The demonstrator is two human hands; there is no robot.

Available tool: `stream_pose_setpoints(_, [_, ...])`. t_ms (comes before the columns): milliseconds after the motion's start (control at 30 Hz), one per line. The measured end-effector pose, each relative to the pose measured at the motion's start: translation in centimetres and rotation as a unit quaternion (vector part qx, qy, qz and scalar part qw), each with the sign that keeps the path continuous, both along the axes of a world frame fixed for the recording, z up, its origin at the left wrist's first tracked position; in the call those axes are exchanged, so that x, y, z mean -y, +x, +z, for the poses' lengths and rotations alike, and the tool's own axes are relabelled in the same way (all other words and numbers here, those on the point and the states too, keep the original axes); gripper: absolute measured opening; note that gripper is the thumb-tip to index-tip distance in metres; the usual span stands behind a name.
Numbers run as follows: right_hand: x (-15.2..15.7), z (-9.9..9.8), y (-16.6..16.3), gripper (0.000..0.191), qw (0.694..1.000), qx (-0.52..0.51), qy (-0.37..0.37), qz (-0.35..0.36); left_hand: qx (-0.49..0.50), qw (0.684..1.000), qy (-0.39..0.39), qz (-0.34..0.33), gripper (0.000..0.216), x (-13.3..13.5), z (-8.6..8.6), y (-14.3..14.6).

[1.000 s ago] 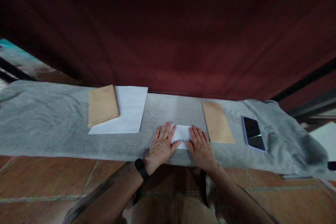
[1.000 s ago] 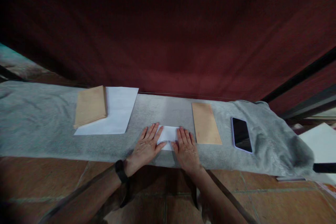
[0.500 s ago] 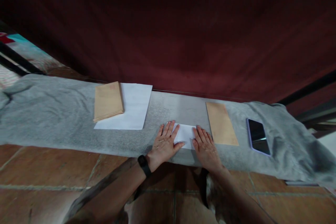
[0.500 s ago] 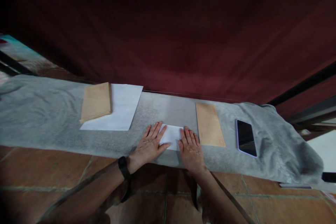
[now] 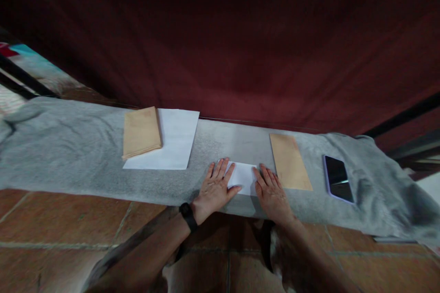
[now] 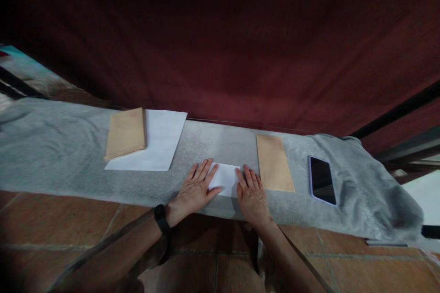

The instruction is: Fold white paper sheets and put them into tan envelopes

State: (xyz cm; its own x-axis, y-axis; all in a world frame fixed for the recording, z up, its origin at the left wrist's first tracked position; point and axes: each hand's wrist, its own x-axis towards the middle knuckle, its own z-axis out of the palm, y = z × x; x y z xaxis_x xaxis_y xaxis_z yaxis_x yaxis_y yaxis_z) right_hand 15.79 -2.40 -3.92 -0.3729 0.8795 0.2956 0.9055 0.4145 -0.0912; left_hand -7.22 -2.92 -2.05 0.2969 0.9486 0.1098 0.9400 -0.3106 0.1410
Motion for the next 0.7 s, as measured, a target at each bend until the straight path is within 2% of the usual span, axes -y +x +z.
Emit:
stream_pose_setpoints(300, [0.0,0.0,0.1,0.050,1.000,-0.002,0.012,-0.004,-0.012,1.000,-0.008,0.007,0.078,-0.2,-0.1,-0.9])
stream_pose_setpoints(467, [-0.1,0.2,0.1,0.049,1.000,0.004,0.003,-0.008,-0.024,0.999,-0.022,0.024,0.073,-0.4,0.7,-1.8])
stream_pose_setpoints(700, [-0.3,-0.3,0.2,0.052,1.000,-0.024,-0.007,-0.008,-0.002,0.999,0.001,0.051,0.050,-1.9,2.5,-4.8])
